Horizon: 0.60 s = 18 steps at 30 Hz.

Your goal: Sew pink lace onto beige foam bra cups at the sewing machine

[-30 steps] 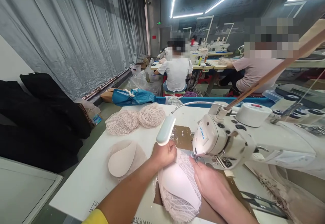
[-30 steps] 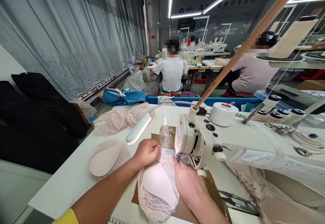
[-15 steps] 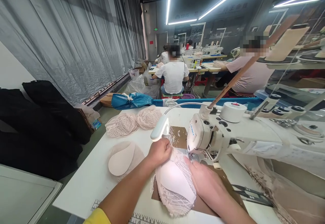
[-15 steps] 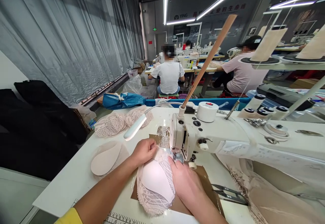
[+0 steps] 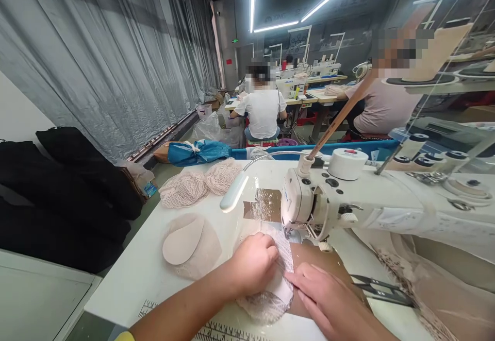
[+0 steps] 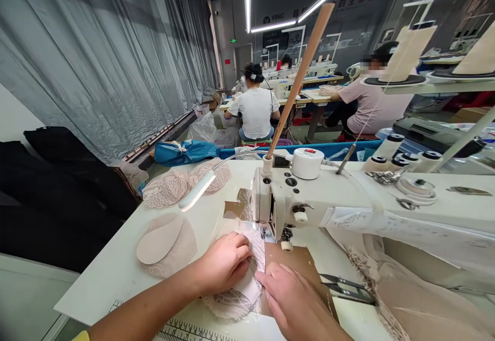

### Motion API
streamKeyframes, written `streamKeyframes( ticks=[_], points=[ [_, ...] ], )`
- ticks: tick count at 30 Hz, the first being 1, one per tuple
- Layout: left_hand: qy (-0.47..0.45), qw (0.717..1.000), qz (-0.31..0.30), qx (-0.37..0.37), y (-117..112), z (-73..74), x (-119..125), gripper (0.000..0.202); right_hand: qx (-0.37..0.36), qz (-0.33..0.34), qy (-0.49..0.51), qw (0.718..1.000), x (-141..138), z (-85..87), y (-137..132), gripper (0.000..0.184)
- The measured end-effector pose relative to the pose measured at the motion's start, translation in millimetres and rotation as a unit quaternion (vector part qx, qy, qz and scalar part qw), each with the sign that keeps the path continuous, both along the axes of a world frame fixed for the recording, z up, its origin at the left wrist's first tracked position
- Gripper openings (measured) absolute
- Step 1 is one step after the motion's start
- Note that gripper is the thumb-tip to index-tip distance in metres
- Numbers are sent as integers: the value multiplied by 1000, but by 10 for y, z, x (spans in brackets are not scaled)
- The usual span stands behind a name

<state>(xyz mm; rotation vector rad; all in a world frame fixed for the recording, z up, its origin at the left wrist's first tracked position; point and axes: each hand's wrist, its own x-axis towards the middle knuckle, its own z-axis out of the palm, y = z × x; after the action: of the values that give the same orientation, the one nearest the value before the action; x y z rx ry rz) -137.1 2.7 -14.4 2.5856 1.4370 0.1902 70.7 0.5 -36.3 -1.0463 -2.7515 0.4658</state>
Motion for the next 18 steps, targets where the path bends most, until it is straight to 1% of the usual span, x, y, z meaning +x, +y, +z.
streamKeyframes(
  ticks=[4, 6, 8, 10, 12, 15, 18],
  points=[
    [24, 1000, -15, -11, 44, 54, -62, 12, -15, -1, 41, 999, 63, 42, 104, 32],
    [12, 999, -34, -13, 76, 72, -71, 14, -10, -19, 52, 998, 81, 17, 173, 34],
    [-18, 998, -59, -10, 103, 47, -68, 18, 4, -42, 59, 997, 73, -31, 225, 37],
    [-45, 996, -76, 2, 123, -15, -65, 22, 29, -57, 56, 996, 42, -85, 244, 40],
    [-57, 995, -85, 18, 135, -83, -68, 26, 60, -63, 26, 996, 5, -140, 237, 41],
    [-54, 993, -99, 37, 148, -151, -78, 32, 132, -56, -15, 990, -24, -232, 212, 44],
    [-50, 990, -117, 53, 161, -179, -80, 36, 188, -47, 2, 981, -12, -334, 206, 49]
  ],
)
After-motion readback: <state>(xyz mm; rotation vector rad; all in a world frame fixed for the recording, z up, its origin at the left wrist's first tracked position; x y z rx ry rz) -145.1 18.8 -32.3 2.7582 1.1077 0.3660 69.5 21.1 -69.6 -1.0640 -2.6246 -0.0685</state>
